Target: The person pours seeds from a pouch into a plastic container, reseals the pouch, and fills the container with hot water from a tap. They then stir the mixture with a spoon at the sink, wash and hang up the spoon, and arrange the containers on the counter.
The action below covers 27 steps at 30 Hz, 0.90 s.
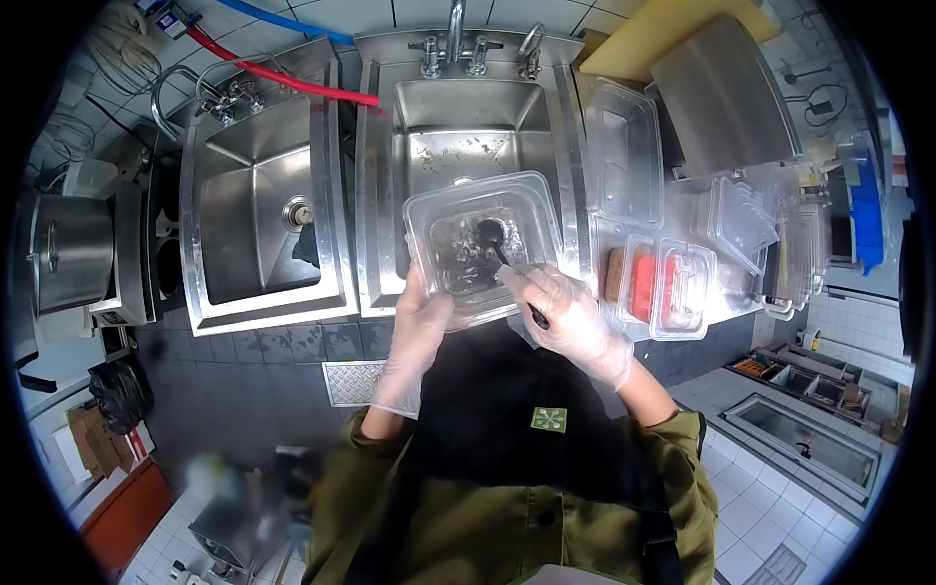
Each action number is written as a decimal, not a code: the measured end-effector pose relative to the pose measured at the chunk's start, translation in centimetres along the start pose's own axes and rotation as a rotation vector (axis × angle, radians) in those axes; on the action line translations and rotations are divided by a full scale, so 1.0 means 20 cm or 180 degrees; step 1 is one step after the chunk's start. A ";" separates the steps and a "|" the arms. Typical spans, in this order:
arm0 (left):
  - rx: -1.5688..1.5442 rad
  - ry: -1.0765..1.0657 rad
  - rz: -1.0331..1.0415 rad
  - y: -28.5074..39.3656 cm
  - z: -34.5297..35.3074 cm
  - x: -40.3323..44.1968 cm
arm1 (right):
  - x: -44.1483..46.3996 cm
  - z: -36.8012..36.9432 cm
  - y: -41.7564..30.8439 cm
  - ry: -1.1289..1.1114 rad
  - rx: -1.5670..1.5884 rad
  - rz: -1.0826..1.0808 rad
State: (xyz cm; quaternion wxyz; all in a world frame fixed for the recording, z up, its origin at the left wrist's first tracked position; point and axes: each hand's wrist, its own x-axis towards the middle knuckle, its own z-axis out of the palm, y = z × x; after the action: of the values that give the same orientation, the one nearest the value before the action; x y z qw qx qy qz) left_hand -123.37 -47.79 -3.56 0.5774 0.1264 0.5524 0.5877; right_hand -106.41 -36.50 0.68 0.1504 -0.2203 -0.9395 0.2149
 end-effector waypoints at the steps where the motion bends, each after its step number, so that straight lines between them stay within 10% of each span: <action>1: 0.0076 0.0015 0.0099 -0.01 0.00 0.00 | 0.00 0.01 0.00 0.0046 0.0029 -0.0035; 27: 0.0154 0.0107 0.0324 -0.06 -0.03 0.03 | -0.02 0.07 -0.06 0.0163 0.0212 -0.0404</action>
State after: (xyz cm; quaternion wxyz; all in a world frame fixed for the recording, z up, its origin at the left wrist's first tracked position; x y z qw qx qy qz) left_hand -123.30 -47.97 -5.03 0.5343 0.1584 0.5690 0.6047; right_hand -107.07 -38.17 -0.11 0.1950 -0.1605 -0.9398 0.2303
